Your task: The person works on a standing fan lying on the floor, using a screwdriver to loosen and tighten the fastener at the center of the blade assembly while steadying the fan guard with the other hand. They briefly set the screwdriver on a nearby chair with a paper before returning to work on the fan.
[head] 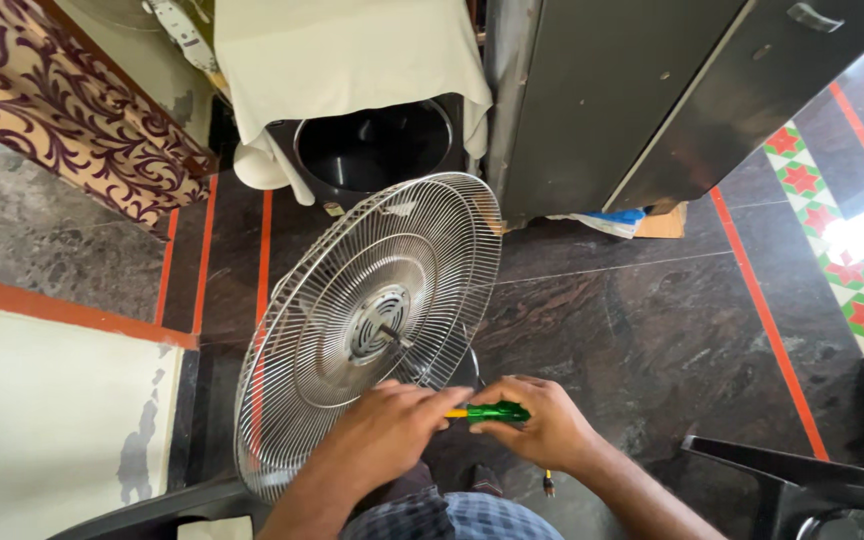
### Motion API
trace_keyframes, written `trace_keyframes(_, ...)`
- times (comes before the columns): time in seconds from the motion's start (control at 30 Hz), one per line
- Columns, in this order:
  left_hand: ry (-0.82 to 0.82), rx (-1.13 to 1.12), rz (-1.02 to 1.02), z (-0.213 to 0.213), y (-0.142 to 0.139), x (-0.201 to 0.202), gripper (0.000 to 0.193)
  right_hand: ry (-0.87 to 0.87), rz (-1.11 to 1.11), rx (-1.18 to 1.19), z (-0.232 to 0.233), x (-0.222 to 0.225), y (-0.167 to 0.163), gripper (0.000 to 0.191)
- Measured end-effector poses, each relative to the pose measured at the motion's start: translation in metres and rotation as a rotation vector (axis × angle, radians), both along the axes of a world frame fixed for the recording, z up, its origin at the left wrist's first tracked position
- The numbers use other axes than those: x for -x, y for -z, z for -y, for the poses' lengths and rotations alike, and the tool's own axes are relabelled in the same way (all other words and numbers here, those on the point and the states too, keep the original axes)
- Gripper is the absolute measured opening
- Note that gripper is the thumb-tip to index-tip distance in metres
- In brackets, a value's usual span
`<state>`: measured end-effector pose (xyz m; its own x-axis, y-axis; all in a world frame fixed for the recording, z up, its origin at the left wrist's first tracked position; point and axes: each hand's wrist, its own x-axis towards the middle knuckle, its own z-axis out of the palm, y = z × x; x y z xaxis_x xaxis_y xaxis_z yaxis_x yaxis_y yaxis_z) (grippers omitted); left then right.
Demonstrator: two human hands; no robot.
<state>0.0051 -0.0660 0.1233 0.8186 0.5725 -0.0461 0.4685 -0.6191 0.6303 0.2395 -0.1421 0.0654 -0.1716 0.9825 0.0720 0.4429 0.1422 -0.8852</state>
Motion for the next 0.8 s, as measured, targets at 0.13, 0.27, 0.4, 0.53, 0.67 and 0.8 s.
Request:
trace_keyframes(0.13,-0.128,0.152,-0.278,-0.006,-0.004,0.003,0.016,0.052,0.105,0.019,0.003,-0.007,0.0,0.033)
trace_keyframes(0.27,-0.101,0.215,-0.087,-0.008,0.006,0.005,0.015,-0.013,0.065,-0.081,0.004,-0.005,0.003,0.033)
trace_keyframes(0.4,-0.022,0.067,0.066,-0.009,0.018,0.01,0.017,0.006,-0.063,0.278,0.0,0.0,0.003,0.028)
trace_keyframes(0.53,0.058,-0.052,-0.102,-0.008,0.016,0.01,0.017,-0.104,-0.256,0.407,-0.003,0.002,-0.003,0.025)
trace_keyframes(0.67,0.025,-0.209,-0.26,-0.016,0.0,0.002,0.025,-0.066,-0.063,0.38,-0.009,0.005,-0.002,0.033)
trace_keyframes(0.8,0.011,-0.578,-0.058,-0.026,-0.033,0.011,0.033,0.111,-0.299,0.389,-0.025,0.007,0.015,0.028)
